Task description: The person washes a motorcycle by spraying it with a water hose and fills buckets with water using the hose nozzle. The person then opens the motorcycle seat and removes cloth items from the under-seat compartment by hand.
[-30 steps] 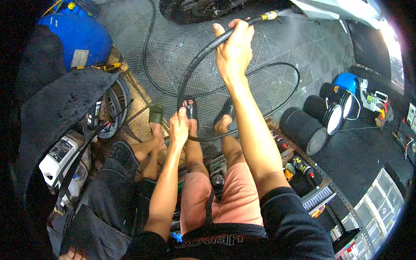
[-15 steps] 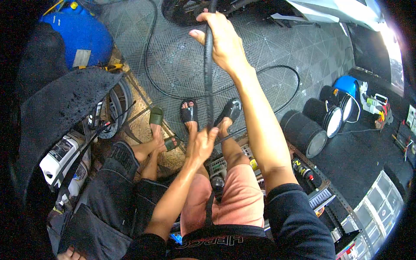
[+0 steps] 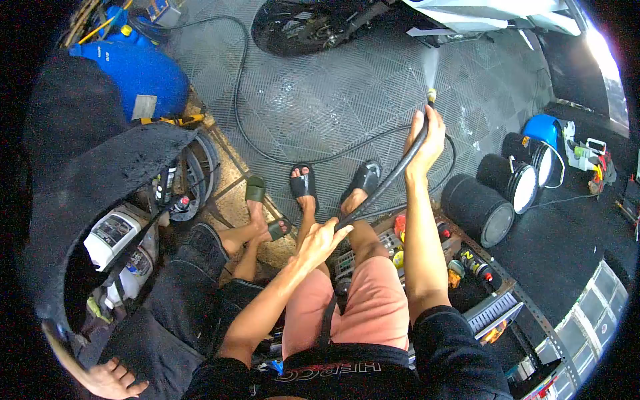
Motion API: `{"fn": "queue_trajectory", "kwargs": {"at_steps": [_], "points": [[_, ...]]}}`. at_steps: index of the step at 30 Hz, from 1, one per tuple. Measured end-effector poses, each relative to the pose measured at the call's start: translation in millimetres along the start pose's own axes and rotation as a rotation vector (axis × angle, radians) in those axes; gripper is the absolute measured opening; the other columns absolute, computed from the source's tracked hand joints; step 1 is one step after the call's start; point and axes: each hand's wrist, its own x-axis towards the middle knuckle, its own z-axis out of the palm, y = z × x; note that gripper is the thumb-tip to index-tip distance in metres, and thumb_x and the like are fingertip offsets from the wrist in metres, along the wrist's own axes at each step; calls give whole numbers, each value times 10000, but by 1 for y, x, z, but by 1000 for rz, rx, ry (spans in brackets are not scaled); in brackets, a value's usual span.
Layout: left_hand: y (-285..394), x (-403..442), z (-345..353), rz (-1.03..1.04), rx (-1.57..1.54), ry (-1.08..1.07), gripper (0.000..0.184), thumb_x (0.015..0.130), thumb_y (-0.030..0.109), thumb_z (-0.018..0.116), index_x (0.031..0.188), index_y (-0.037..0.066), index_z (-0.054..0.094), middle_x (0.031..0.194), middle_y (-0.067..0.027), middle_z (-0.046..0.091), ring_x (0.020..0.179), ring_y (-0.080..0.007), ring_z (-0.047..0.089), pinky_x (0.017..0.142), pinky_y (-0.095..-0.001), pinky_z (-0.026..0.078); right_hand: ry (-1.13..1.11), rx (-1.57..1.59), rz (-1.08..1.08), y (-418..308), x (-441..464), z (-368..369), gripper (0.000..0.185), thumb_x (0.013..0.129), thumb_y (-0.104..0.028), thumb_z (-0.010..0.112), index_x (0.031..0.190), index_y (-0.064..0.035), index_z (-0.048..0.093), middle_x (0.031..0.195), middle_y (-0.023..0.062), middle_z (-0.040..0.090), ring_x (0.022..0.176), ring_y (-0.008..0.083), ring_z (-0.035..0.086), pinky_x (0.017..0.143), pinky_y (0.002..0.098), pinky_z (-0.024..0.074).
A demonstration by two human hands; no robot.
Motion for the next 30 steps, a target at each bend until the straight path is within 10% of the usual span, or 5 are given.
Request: {"fn": "queue_trajectory", "kwargs": {"at_steps": [10,17,19,25,30], "points": [[42,-79,31,298,94,42,482,982,417,645,1042,-61,614,544,-207,602,512,-384,655,458,-467,526,-388,627,12,-101,21,-47,292,961,-115,635,1219,12,686,1303,194,677,1202,318,668,1031,375,511],[88,-87,16,147,-153,-26,426,1003,337,619,1195,-41,564,668,-266,657,666,-481,674,579,-558,559,-500,708,-75,-155,41,-43,283,944,-106,647,1198,8,696,1264,193,697,1179,311,681,1027,359,511],[100,-89,6,319,-284,237,407,1018,305,598,1212,-49,548,697,-284,655,725,-500,672,619,-576,548,-461,722,-78,-151,36,-25,271,945,-104,652,1187,5,704,1209,188,721,1148,296,697,1000,353,527],[83,-85,-24,87,-52,6,415,1033,318,577,1161,-76,559,754,-317,650,791,-495,677,640,-572,530,-444,762,269,-148,29,12,280,1001,-170,630,1234,-40,716,792,42,699,650,51,568,598,236,466],[84,-70,-65,-75,-50,142,426,1046,367,551,1052,-57,602,712,-292,649,727,-491,676,585,-539,530,-296,672,303,-116,8,69,267,960,-166,663,1174,-17,721,1039,178,758,913,229,740,811,322,558]]}}
